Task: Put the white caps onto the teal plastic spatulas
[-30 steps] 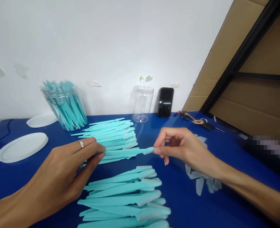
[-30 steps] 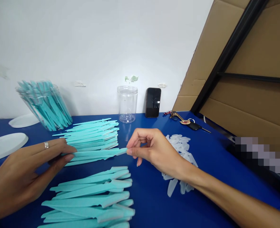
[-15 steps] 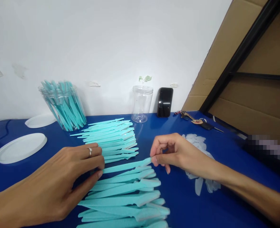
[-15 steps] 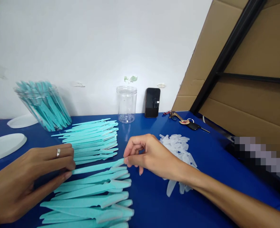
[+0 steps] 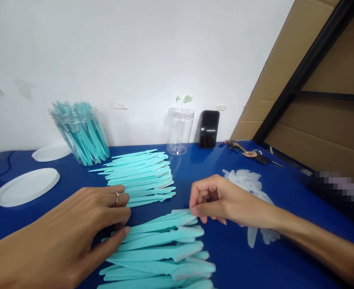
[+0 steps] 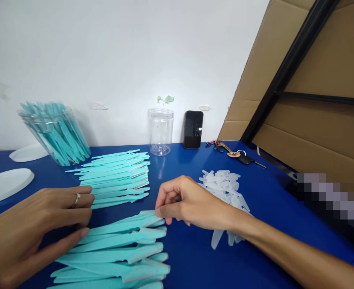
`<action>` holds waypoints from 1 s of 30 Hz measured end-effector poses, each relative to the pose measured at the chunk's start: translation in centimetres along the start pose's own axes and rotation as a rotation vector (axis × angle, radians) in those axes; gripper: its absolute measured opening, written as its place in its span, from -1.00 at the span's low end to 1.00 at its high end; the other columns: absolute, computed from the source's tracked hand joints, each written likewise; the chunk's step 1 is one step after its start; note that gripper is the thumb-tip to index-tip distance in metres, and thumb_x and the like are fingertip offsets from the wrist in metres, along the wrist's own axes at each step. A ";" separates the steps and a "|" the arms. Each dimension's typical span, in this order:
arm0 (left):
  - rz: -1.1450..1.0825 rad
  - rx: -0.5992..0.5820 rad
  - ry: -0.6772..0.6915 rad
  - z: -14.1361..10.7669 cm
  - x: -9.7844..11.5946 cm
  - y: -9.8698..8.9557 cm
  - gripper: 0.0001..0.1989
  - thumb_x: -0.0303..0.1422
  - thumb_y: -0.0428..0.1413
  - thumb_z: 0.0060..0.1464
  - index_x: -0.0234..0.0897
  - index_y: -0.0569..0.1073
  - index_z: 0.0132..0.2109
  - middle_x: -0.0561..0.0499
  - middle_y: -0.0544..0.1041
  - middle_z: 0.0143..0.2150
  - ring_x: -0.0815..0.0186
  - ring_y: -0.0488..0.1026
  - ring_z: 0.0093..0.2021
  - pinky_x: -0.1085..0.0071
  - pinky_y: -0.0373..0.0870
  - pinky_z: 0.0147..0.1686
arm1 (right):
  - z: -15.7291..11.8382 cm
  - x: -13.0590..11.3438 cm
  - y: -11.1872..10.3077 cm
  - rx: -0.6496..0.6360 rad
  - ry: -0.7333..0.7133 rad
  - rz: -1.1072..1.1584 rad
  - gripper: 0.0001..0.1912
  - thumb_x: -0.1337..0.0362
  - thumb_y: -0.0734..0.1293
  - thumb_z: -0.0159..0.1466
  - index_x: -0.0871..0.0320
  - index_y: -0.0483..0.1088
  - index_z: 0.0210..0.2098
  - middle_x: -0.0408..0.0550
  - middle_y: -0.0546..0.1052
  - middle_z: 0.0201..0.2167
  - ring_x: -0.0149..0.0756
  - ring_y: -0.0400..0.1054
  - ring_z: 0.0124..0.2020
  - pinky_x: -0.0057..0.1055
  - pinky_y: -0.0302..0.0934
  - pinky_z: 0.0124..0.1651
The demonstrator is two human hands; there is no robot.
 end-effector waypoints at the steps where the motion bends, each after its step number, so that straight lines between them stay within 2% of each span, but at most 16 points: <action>1: -0.007 -0.025 0.015 0.1 -0.3 0.3 -0.53 -0.31 -0.11 0.55 -0.10 0.53 -0.34 0.00 0.53 -0.36 0.24 0.48 -0.35 0.27 0.37 -0.40 | 0.0 0.0 -0.1 0.001 -0.001 -0.023 -0.90 0.31 0.53 0.25 0.15 0.57 -0.37 -0.18 0.57 -0.50 -0.46 0.27 -0.57 -0.56 0.12 -0.60; 3: 0.001 -0.036 0.026 0.1 -1.1 0.8 -0.58 -0.34 -0.09 0.55 -0.12 0.53 -0.29 0.03 0.55 -0.34 0.27 0.49 -0.39 0.29 0.35 -0.42 | 0.0 -0.2 -0.3 0.024 -0.014 -0.063 -0.89 0.28 0.54 0.25 0.14 0.57 -0.37 -0.17 0.57 -0.50 -0.43 0.27 -0.55 -0.52 0.12 -0.59; 5: 0.043 0.023 0.004 0.0 -2.1 0.8 -0.67 -0.33 -0.06 0.56 -0.12 0.55 -0.17 0.04 0.58 -0.30 0.28 0.53 -0.39 0.31 0.37 -0.42 | -0.1 -0.9 -1.1 0.099 -0.064 -0.133 -0.86 0.23 0.53 0.26 0.13 0.57 -0.38 -0.16 0.57 -0.50 -0.40 0.30 -0.53 -0.48 0.14 -0.54; 7: 0.087 0.063 -0.017 -0.2 -2.9 0.8 -0.73 -0.29 -0.04 0.56 -0.11 0.55 -0.06 0.03 0.62 -0.25 0.25 0.59 -0.35 0.31 0.41 -0.39 | -0.5 -2.3 -3.0 0.270 -0.172 -0.285 -0.83 0.20 0.48 0.30 0.12 0.56 -0.39 -0.14 0.55 -0.52 -0.36 0.34 -0.51 -0.42 0.18 -0.46; 9: 0.131 0.053 -0.008 -0.6 -3.2 1.0 -0.74 -0.27 -0.04 0.57 -0.09 0.55 -0.03 0.02 0.65 -0.21 0.22 0.63 -0.31 0.30 0.44 -0.35 | -1.5 -3.7 -5.5 0.511 -0.269 -0.535 -0.81 0.20 0.43 0.35 0.10 0.55 -0.38 -0.13 0.54 -0.53 -0.31 0.35 -0.50 -0.36 0.19 -0.40; 10: 0.149 0.036 -0.002 -0.7 -3.3 1.2 -0.73 -0.27 -0.05 0.57 -0.07 0.55 -0.03 0.01 0.66 -0.20 0.21 0.64 -0.29 0.29 0.45 -0.34 | -2.1 -4.3 -6.9 0.630 -0.281 -0.683 -0.81 0.21 0.41 0.36 0.10 0.55 -0.37 -0.13 0.53 -0.54 -0.29 0.35 -0.50 -0.33 0.17 -0.39; 12: 0.174 0.020 0.009 -0.8 -3.4 1.3 -0.70 -0.26 -0.07 0.58 -0.06 0.56 -0.03 0.00 0.68 -0.18 0.20 0.66 -0.27 0.28 0.47 -0.32 | -2.9 -4.5 -9.5 0.755 -0.190 -0.949 -0.83 0.24 0.41 0.36 0.09 0.58 -0.36 -0.12 0.52 -0.56 -0.26 0.35 -0.50 -0.29 0.13 -0.39; 14: 0.180 0.023 0.012 -0.7 -3.4 1.4 -0.69 -0.24 -0.07 0.58 -0.05 0.57 -0.02 0.00 0.70 -0.17 0.19 0.68 -0.26 0.28 0.49 -0.32 | -3.0 -3.9 -11.5 0.727 -0.034 -1.123 -0.81 0.23 0.44 0.36 0.07 0.60 -0.40 -0.10 0.54 -0.53 -0.22 0.37 -0.48 -0.28 0.08 -0.40; 16: 0.166 0.035 0.006 -0.4 -3.3 1.3 -0.68 -0.20 -0.06 0.57 -0.05 0.59 -0.03 0.03 0.71 -0.18 0.20 0.68 -0.29 0.29 0.50 -0.35 | -2.8 -3.0 -12.3 0.580 0.080 -1.170 -0.80 0.19 0.47 0.35 0.05 0.63 -0.40 -0.09 0.56 -0.49 -0.20 0.39 -0.44 -0.29 0.06 -0.40; 19: 0.138 0.074 -0.019 0.1 -3.1 1.0 -0.63 -0.18 -0.07 0.57 -0.06 0.60 -0.10 0.06 0.70 -0.26 0.23 0.67 -0.38 0.30 0.50 -0.42 | -2.3 -2.1 -11.3 0.349 0.139 -1.095 -0.84 0.14 0.50 0.35 0.02 0.68 -0.33 -0.11 0.57 -0.45 -0.23 0.41 -0.41 -0.31 0.09 -0.39; 21: 0.128 0.099 -0.024 0.3 -2.8 0.9 -0.60 -0.18 -0.08 0.56 -0.07 0.61 -0.16 0.07 0.68 -0.31 0.24 0.67 -0.41 0.31 0.50 -0.45 | -2.1 -1.9 -10.3 0.275 0.153 -1.070 -0.86 0.14 0.51 0.33 0.04 0.68 -0.30 -0.13 0.57 -0.45 -0.26 0.40 -0.44 -0.32 0.10 -0.38; 24: 0.123 0.092 -0.027 0.2 -2.7 0.9 -0.60 -0.18 -0.08 0.56 -0.07 0.60 -0.17 0.07 0.67 -0.32 0.24 0.66 -0.42 0.32 0.48 -0.44 | -1.6 -1.2 -9.4 0.238 0.120 -1.038 -0.87 0.15 0.52 0.31 0.05 0.67 -0.32 -0.13 0.57 -0.48 -0.27 0.37 -0.49 -0.32 0.11 -0.38; 28: 0.165 0.014 -0.068 -0.2 -3.2 1.4 -0.66 -0.25 -0.09 0.58 -0.04 0.58 -0.07 0.04 0.69 -0.23 0.21 0.67 -0.31 0.28 0.50 -0.33 | -1.0 -0.1 -9.6 0.247 0.041 -0.950 -0.86 0.19 0.54 0.28 0.05 0.63 -0.40 -0.09 0.57 -0.51 -0.23 0.39 -0.49 -0.32 0.09 -0.42; 30: 0.202 0.024 -0.051 -0.3 -3.1 1.3 -0.62 -0.28 -0.13 0.59 -0.06 0.58 -0.09 0.01 0.68 -0.26 0.18 0.66 -0.33 0.24 0.49 -0.35 | -0.7 0.2 -9.7 0.247 0.029 -0.908 -0.83 0.21 0.55 0.27 0.06 0.58 -0.43 -0.12 0.54 -0.54 -0.26 0.36 -0.51 -0.33 0.08 -0.43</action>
Point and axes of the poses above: each hand's wrist, its own z-axis towards the middle knuckle, its own y-axis out of the palm, x = y × z, the point moved 6 cm from there along z, towards the middle knuckle
